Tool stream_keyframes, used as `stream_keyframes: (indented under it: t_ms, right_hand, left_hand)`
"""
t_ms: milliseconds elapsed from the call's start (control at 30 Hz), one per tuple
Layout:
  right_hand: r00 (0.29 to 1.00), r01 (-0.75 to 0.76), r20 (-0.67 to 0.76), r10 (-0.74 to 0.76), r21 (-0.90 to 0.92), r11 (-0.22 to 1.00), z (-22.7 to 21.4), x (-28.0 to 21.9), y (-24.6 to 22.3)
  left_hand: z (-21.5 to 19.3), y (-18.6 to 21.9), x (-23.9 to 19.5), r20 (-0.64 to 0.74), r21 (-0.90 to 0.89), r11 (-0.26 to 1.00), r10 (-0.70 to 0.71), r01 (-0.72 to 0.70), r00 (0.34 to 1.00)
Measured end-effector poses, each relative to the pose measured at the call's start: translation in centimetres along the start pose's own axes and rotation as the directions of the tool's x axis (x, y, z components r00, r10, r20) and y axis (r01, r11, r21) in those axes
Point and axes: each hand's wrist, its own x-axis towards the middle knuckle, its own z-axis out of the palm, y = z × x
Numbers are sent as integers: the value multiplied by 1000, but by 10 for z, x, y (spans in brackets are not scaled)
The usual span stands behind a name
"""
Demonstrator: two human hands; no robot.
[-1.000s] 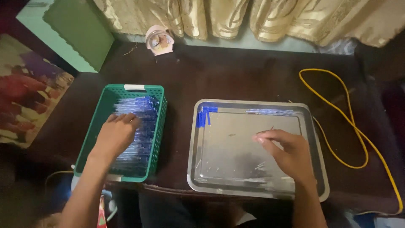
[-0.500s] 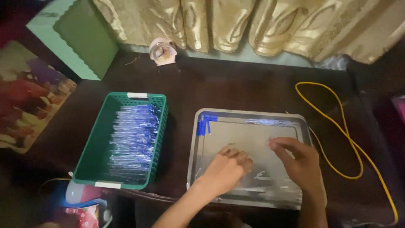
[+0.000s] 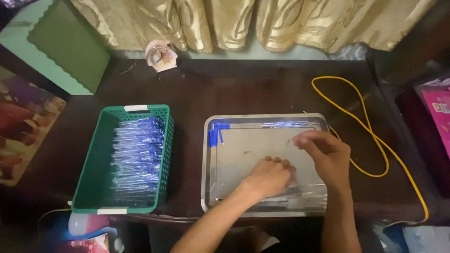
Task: The person repeatedly picks a clear plastic pen barrel from a tray, inserts a blue ink cartridge, and places the assembled pen into a green basket. The process is repeated continuously throughout the clip.
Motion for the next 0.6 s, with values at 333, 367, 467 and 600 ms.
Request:
stream_keyframes:
  t_ms: [333, 367, 467, 600]
  right_hand:
    - [1000, 5, 30, -7, 69, 998, -5, 0, 19]
    - [999, -42, 11, 42, 18, 999, -4, 0, 13]
    - [988, -155, -31, 153, -64, 986, 5, 0, -22]
    - [975, -217, -59, 216, -3, 976, 8, -3, -25]
  left_hand:
    - [0, 8, 9, 89, -140, 990, 3, 10, 996]
    - [3, 8, 10, 98, -156, 988, 2, 13, 995]
    - [-6, 11, 14, 224, -125, 991, -11, 40, 975]
    - [-36, 26, 9, 383, -141, 979, -81, 145, 920]
